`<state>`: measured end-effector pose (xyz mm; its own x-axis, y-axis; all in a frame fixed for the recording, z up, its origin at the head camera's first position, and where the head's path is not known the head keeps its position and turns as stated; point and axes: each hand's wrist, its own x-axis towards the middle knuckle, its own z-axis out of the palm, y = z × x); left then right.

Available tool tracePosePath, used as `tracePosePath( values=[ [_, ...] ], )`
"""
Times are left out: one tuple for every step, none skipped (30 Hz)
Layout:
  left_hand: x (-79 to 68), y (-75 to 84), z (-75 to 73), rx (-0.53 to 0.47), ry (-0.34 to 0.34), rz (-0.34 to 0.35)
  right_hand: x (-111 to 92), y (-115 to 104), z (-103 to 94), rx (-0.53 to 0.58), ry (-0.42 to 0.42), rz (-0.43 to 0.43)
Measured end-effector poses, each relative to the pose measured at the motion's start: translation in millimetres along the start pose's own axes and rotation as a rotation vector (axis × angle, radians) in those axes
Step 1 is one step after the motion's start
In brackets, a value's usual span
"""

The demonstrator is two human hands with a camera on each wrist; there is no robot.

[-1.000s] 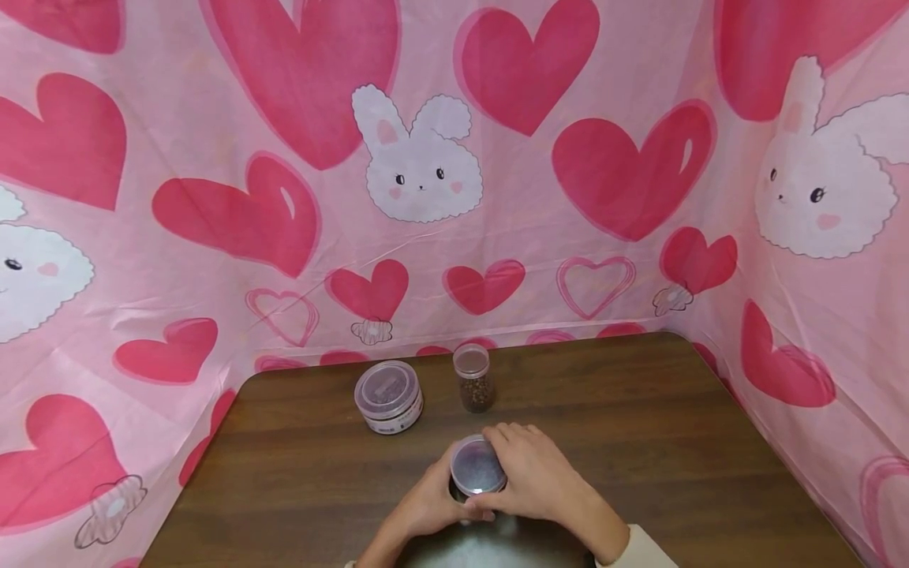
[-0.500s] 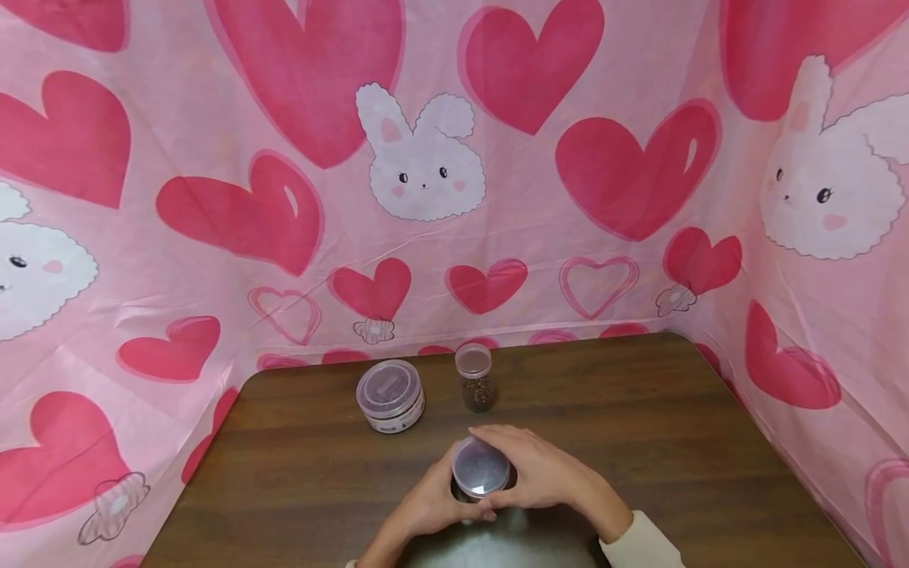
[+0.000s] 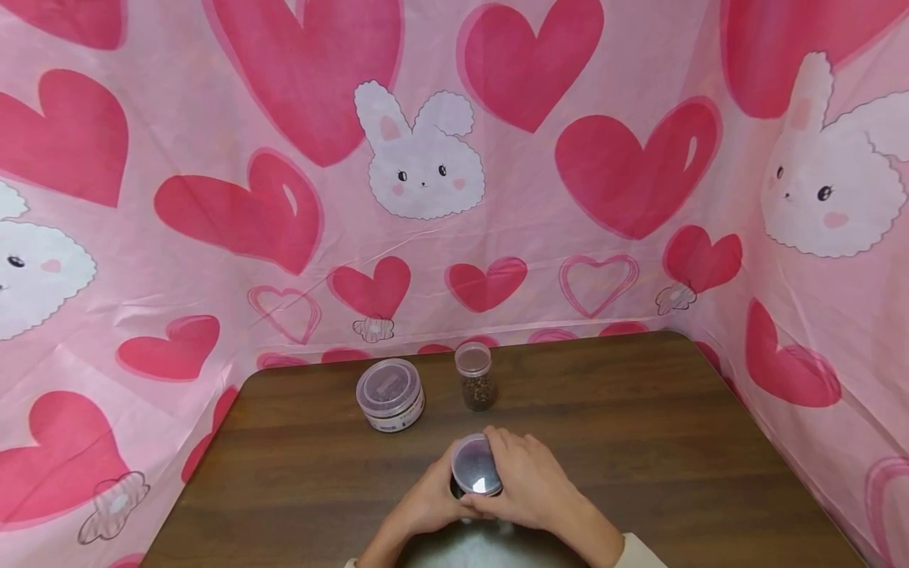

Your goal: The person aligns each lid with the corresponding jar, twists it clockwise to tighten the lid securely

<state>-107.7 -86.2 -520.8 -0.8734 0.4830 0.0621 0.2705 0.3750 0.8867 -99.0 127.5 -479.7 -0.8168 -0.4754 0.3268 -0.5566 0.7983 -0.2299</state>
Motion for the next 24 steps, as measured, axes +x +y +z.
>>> tracePosePath(
  values=[
    [0.1, 0.0, -0.2, 0.0, 0.0, 0.004, -0.1, 0.1, -1.4, -0.002, -0.006, 0.0],
    [0.3, -0.1, -0.2, -0.001, -0.001, 0.011, 0.0, 1.2, -2.8, 0.002, -0.018, 0.001],
    [0.8, -0.3, 0.0, -0.004, -0.005, 0.014, 0.3, 2.8, -4.9, 0.015, -0.035, 0.003],
    [1.2, -0.2, 0.1, -0.006, -0.008, 0.016, 0.7, 5.4, -6.9, 0.038, -0.052, 0.002],
    [1.4, -0.1, 0.3, -0.009, -0.009, 0.017, 1.2, 8.6, -9.2, 0.069, -0.071, -0.002],
    [1.6, 0.0, 0.5, -0.01, -0.01, 0.016, 2.1, 12.3, -11.3, 0.107, -0.091, -0.009],
    [1.9, 0.2, 0.8, -0.013, -0.012, 0.013, 2.9, 16.2, -13.0, 0.153, -0.111, -0.015],
    [2.1, 0.1, 1.2, -0.015, -0.014, 0.009, 3.8, 20.3, -14.6, 0.203, -0.13, -0.021],
    [2.3, 0.2, 1.6, -0.02, -0.016, 0.001, 4.6, 24.1, -15.9, 0.251, -0.144, -0.034],
    [2.3, 0.2, 1.9, -0.022, -0.016, -0.004, 5.2, 27.7, -16.6, 0.29, -0.157, -0.05],
    [2.5, 0.1, 2.4, -0.025, -0.017, -0.008, 5.8, 30.7, -17.3, 0.321, -0.169, -0.067],
    [2.6, 0.1, 2.7, -0.028, -0.018, -0.013, 6.2, 33.2, -17.7, 0.345, -0.177, -0.084],
    [2.6, 0.1, 3.0, -0.029, -0.019, -0.016, 6.3, 35.0, -17.9, 0.357, -0.184, -0.1],
    [2.7, 0.2, 3.2, -0.031, -0.019, -0.019, 6.5, 36.4, -17.7, 0.361, -0.187, -0.117],
    [2.8, 0.3, 3.4, -0.033, -0.021, -0.021, 6.3, 37.2, -17.6, 0.356, -0.185, -0.132],
    [2.9, 0.5, 3.4, -0.033, -0.021, -0.022, 6.1, 37.6, -17.4, 0.349, -0.182, -0.142],
    [2.9, 0.6, 3.4, -0.033, -0.02, -0.023, 6.0, 37.6, -17.3, 0.343, -0.176, -0.152],
    [2.7, 0.8, 3.3, -0.033, -0.02, -0.025, 5.9, 37.2, -17.0, 0.337, -0.166, -0.158],
    [2.7, 1.0, 3.1, -0.034, -0.019, -0.027, 5.8, 36.8, -16.4, 0.328, -0.155, -0.163],
    [2.6, 1.1, 2.9, -0.035, -0.02, -0.029, 5.8, 36.2, -15.9, 0.321, -0.14, -0.168],
    [2.5, 1.3, 2.7, -0.036, -0.021, -0.032, 5.7, 35.3, -15.3, 0.31, -0.122, -0.169],
    [2.5, 1.5, 2.5, -0.034, -0.021, -0.036, 5.8, 34.2, -14.4, 0.298, -0.101, -0.171],
    [2.4, 1.6, 2.3, -0.033, -0.02, -0.037, 6.0, 32.8, -13.5, 0.284, -0.079, -0.172],
    [2.4, 1.8, 2.0, -0.033, -0.022, -0.039, 6.3, 31.2, -12.4, 0.267, -0.055, -0.171]
  ],
)
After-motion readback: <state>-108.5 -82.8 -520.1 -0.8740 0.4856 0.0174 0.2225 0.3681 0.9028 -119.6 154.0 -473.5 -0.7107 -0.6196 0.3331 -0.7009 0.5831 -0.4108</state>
